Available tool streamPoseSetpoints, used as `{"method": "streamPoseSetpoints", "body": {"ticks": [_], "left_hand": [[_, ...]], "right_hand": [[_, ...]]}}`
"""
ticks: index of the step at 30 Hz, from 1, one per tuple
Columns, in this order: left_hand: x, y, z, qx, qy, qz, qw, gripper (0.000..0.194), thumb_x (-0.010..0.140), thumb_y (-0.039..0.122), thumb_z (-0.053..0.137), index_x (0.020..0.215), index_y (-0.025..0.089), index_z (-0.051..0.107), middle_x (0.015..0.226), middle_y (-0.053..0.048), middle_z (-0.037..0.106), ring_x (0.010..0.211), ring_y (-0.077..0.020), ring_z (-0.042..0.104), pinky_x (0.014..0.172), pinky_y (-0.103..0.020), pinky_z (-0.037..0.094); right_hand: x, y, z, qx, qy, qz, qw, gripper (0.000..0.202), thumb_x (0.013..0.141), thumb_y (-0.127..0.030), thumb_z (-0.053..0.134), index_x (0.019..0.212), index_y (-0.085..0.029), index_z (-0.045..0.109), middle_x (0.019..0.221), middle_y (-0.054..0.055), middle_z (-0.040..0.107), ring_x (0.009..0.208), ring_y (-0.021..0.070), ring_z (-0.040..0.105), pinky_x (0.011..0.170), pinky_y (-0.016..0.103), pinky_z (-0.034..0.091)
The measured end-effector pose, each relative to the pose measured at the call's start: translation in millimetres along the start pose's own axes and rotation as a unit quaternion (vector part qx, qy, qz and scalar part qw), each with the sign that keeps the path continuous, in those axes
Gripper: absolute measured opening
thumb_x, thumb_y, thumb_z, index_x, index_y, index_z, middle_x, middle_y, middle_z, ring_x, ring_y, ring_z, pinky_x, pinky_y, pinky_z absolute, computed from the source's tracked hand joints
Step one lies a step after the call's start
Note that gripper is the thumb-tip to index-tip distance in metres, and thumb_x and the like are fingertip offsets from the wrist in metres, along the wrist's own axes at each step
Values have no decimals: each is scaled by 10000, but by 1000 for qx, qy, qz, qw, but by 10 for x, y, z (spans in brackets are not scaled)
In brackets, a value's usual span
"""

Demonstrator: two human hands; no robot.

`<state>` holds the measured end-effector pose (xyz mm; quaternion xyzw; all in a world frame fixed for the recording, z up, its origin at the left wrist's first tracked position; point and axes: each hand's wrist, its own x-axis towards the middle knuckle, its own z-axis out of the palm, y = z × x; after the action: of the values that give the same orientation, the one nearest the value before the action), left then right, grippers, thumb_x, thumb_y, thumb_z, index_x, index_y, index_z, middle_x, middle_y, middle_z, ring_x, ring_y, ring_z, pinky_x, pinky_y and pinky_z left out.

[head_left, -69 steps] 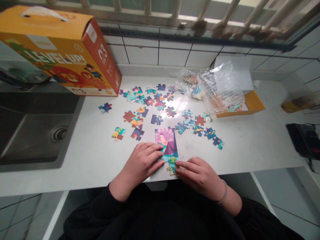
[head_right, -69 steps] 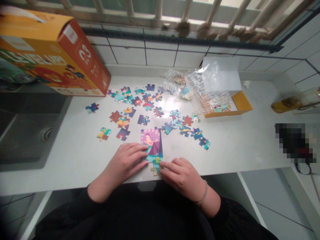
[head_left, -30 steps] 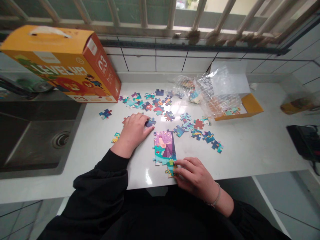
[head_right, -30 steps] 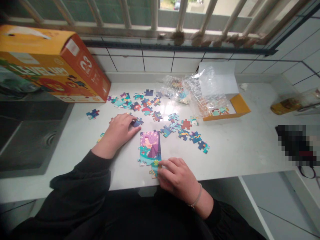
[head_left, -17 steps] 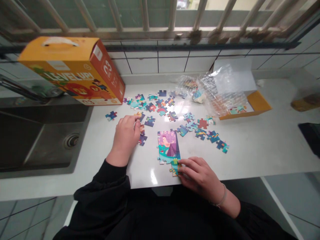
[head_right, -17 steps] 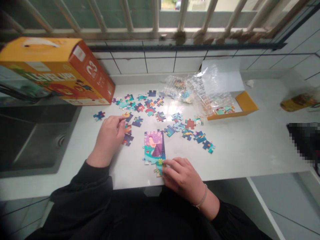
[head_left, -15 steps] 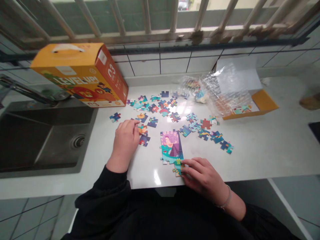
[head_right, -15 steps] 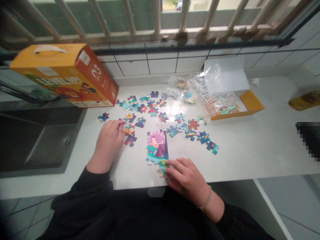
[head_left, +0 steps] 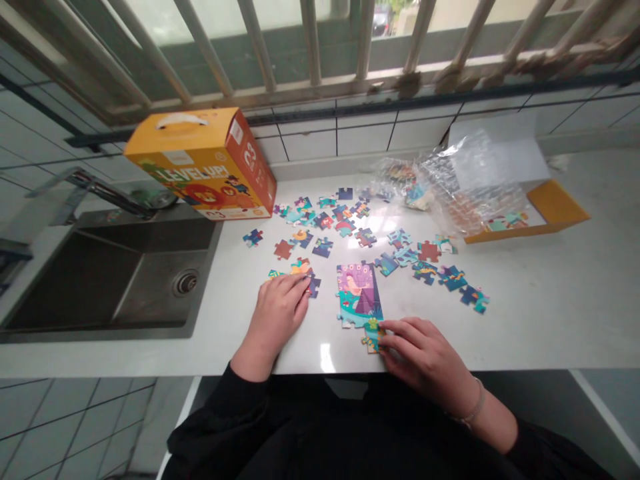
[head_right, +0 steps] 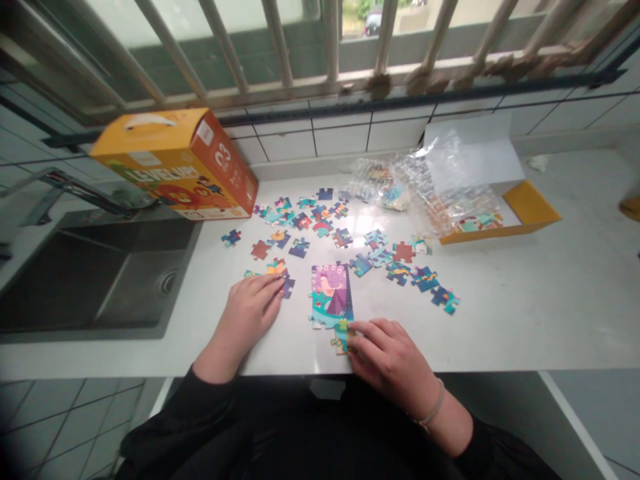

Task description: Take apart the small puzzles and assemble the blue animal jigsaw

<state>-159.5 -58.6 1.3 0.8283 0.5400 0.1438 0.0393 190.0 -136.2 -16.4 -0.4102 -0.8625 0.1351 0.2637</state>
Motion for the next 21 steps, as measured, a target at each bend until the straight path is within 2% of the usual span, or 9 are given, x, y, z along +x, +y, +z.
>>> {"method": "streamPoseSetpoints", "body": {"ticks": [3,8,10,13,16,21], "left_hand": [[-15,-58,-46,7,-1,-13,1000,311,1118,292,599,1380,244,759,1464,-145,756,1309,-356,699,1077,-552,523],[-121,-305,-178,9,6,-54,998,511,1097,384,635,1586,237,601,1623,-196,624,1458,-389,612,1165,-564,498],[-176,-438,-236,24,8,-90,996,537,1089,416,635,1589,228,586,1604,-200,637,1445,-407,609,1168,-579,493],[-233,-625,-288,29,-26,-122,992,524,1087,454,614,1555,219,615,1553,-192,672,1400,-414,622,1150,-585,504],[-245,-749,-306,0,-53,-126,991,507,1078,488,613,1507,221,661,1504,-173,691,1372,-395,629,1172,-572,502],[-167,-831,-349,-91,-81,-116,986,557,1055,492,625,1541,220,653,1427,-152,687,1324,-356,648,1200,-528,502]], "right_hand": [[-6,-2,0,-3,-3,-1,1000,151,1044,-231,725,1191,-260,746,1291,113,810,1070,286,744,923,481,612],[-15,13,3,-2,-12,-6,1000,143,1048,-220,718,1187,-251,731,1304,114,804,1063,288,734,917,490,610],[-17,21,6,-1,-13,-7,1000,155,1043,-215,723,1194,-250,733,1303,112,804,1063,287,732,909,487,609],[-15,29,10,-3,-11,-4,1000,175,1032,-212,734,1201,-255,741,1302,107,804,1067,284,739,905,482,604],[-6,26,6,-4,-6,-5,1000,166,1036,-219,731,1197,-256,743,1293,106,807,1066,285,740,894,479,600],[20,6,-14,-2,-5,-9,1000,136,1058,-223,706,1190,-246,728,1289,110,808,1062,287,731,889,482,594]]}}
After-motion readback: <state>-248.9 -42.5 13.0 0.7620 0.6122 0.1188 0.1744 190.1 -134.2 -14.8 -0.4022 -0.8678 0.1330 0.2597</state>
